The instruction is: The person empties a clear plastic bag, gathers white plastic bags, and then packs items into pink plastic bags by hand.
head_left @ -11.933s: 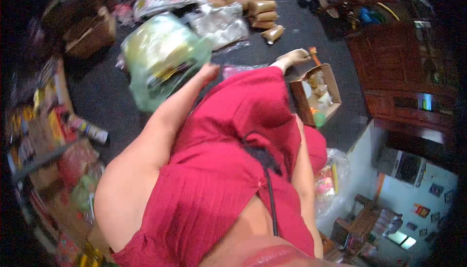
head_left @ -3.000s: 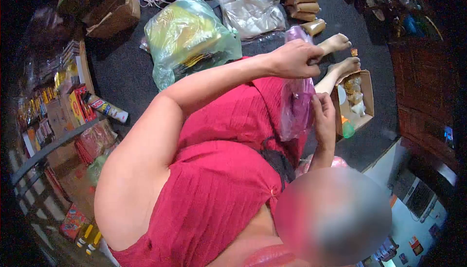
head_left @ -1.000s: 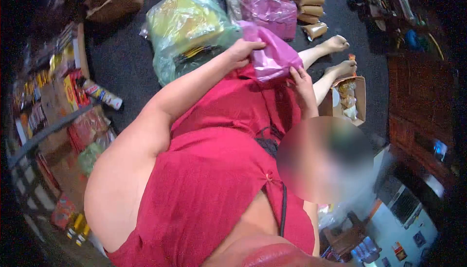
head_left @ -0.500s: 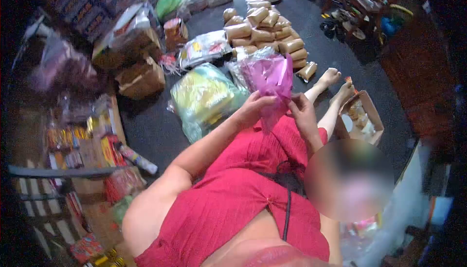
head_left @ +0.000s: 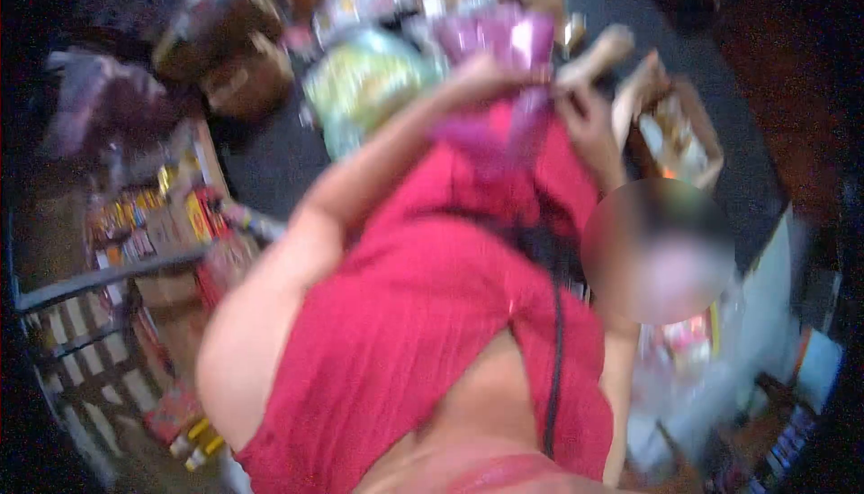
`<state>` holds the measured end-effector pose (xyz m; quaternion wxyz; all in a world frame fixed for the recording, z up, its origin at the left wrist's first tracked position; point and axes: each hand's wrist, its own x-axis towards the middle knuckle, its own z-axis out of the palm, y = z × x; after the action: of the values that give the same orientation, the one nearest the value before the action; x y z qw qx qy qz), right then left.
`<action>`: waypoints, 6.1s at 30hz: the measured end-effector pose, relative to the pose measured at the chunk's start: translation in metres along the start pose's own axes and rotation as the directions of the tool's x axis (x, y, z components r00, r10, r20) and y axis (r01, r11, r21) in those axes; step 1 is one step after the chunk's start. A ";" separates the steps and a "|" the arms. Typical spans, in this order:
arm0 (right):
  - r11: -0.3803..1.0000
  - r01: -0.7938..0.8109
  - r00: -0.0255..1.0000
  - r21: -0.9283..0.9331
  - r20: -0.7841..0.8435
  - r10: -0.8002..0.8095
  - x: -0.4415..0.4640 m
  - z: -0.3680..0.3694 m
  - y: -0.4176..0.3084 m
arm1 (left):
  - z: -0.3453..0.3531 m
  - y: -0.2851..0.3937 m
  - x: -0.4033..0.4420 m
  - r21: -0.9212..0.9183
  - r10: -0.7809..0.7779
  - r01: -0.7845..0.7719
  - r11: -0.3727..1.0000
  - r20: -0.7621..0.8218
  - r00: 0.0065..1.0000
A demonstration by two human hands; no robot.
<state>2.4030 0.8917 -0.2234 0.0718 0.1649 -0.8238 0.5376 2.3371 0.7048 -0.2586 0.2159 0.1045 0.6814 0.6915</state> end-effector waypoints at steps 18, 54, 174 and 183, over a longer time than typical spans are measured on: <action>0.666 -0.190 0.906 0.721 -0.133 0.403 -0.006 -0.021 0.002 | 0.026 0.029 -0.004 -0.391 0.141 -0.069 0.918 0.158 0.977; 0.639 0.119 0.589 0.760 -0.572 0.571 -0.143 -0.164 0.020 | 0.035 0.059 0.018 0.398 -0.068 0.013 0.917 0.123 0.990; -0.168 -0.637 0.389 -0.752 -0.502 0.772 -0.361 -0.307 0.056 | 0.136 0.006 -0.016 0.675 -0.164 -0.525 0.518 0.681 0.714; -0.184 -0.606 0.430 -0.774 -0.513 0.743 -0.376 -0.287 0.043 | 0.123 0.002 -0.013 0.752 -0.186 -0.400 0.524 0.559 0.808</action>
<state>2.7225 1.2418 -0.2528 -0.1985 -0.3389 -0.9153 -0.0892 2.4025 0.8095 -0.2486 0.2877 0.4440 0.8198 0.2189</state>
